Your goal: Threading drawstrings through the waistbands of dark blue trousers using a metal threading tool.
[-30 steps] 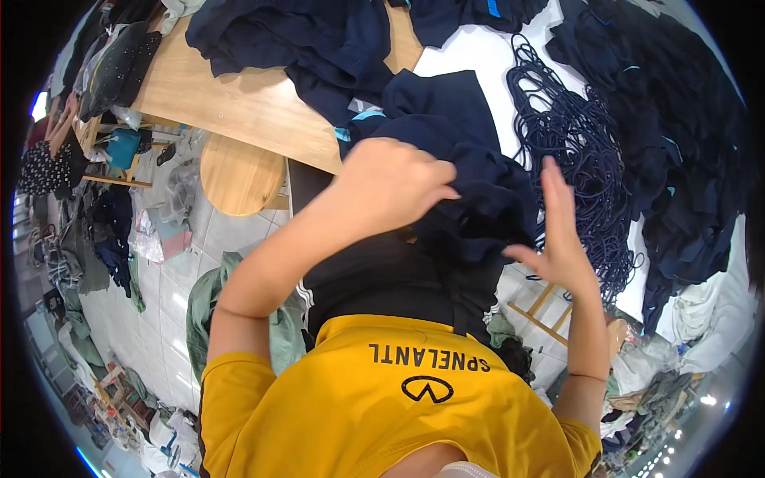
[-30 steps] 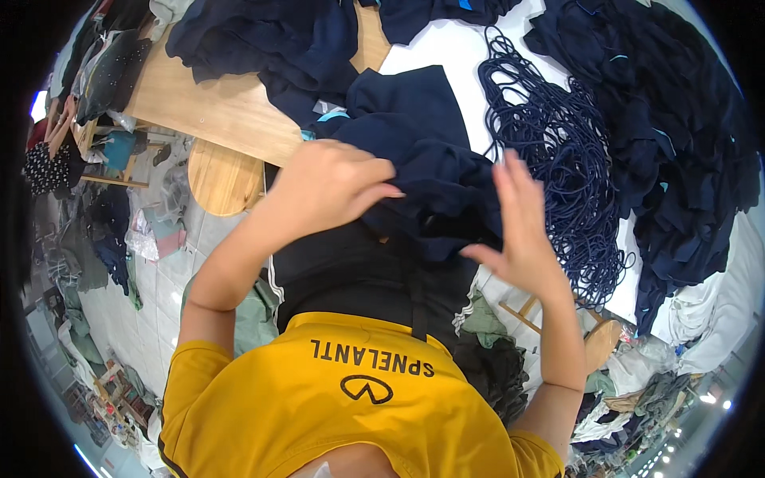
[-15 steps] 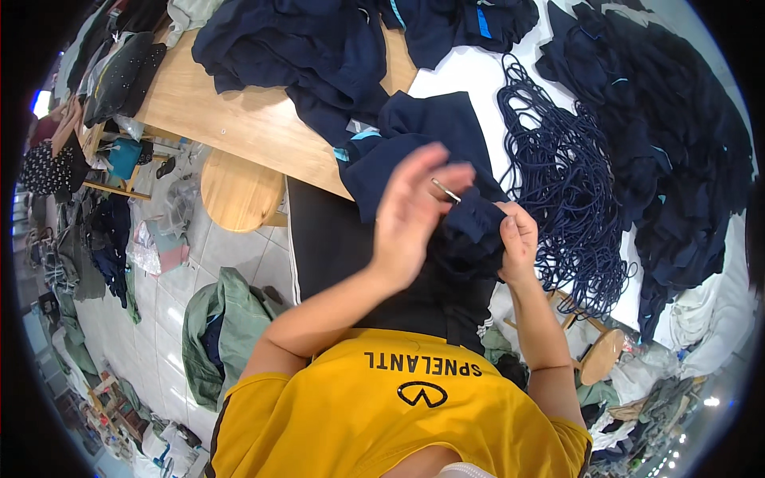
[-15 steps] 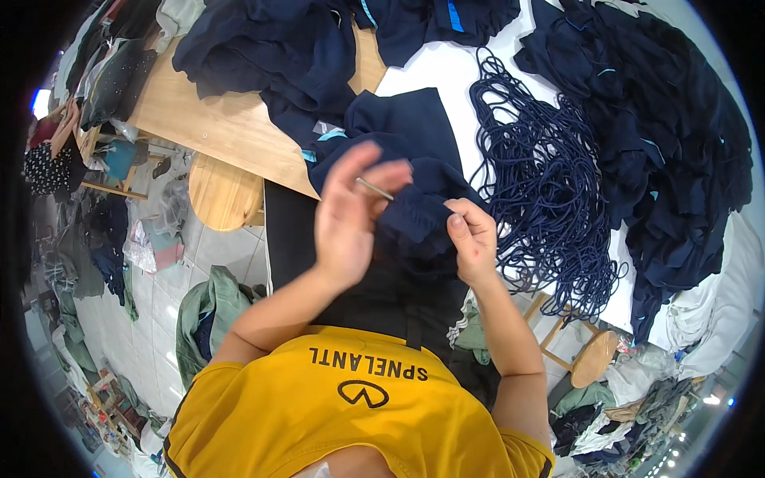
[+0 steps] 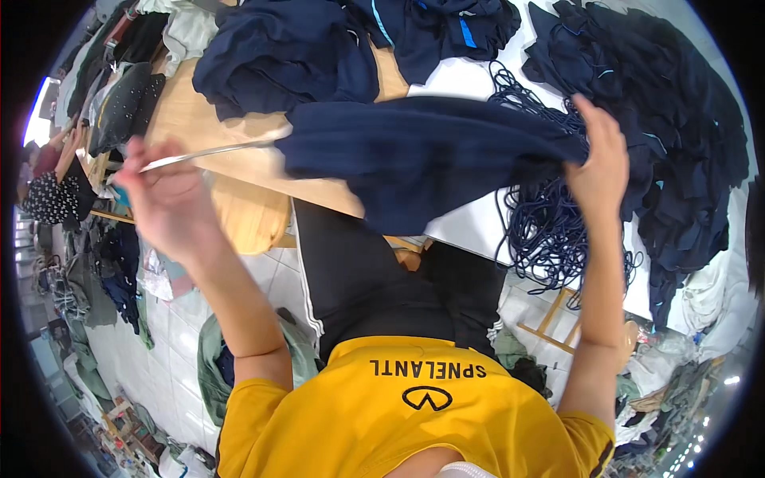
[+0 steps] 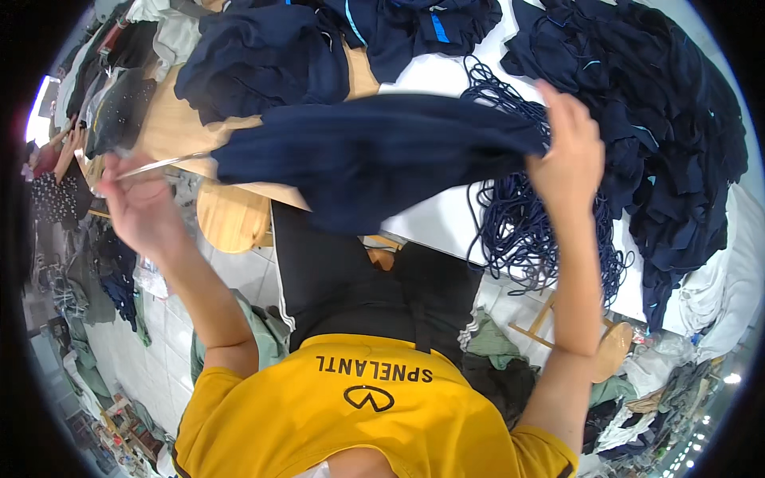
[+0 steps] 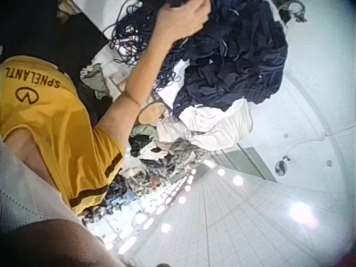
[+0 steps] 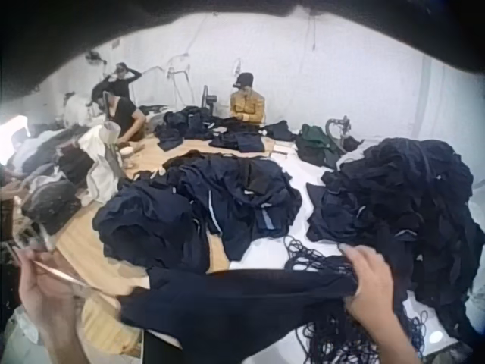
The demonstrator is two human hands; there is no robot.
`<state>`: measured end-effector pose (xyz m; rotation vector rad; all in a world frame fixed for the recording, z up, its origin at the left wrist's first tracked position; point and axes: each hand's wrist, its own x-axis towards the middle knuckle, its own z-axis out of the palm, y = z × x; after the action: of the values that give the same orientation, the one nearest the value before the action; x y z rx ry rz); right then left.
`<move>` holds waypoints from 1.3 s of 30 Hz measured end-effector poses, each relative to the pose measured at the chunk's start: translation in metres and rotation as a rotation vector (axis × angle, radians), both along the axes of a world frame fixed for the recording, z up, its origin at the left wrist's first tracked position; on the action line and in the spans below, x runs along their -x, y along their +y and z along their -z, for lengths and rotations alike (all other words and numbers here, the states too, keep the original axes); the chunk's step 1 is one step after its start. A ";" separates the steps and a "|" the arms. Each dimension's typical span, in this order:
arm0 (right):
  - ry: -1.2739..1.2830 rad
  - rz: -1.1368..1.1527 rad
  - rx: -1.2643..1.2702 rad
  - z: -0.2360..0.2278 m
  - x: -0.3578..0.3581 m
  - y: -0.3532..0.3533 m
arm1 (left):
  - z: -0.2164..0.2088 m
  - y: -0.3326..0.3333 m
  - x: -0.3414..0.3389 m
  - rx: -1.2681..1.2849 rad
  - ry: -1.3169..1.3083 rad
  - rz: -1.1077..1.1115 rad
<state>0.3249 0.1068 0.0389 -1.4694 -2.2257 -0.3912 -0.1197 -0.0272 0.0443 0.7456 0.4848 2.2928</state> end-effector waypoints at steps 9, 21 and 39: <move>0.048 0.585 0.022 0.033 -0.182 0.084 | 0.105 -0.165 0.306 0.367 -0.147 -0.237; 1.310 -0.734 1.296 0.033 0.133 -0.025 | 0.017 0.058 -0.100 0.220 -0.069 -0.066; 1.010 -0.789 1.278 0.031 0.133 -0.043 | 0.025 0.045 -0.156 0.048 0.248 -0.096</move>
<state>0.1924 0.0634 0.0074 -0.6482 -1.8064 1.8271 0.0362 0.0179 0.0195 1.0081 0.6997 2.2781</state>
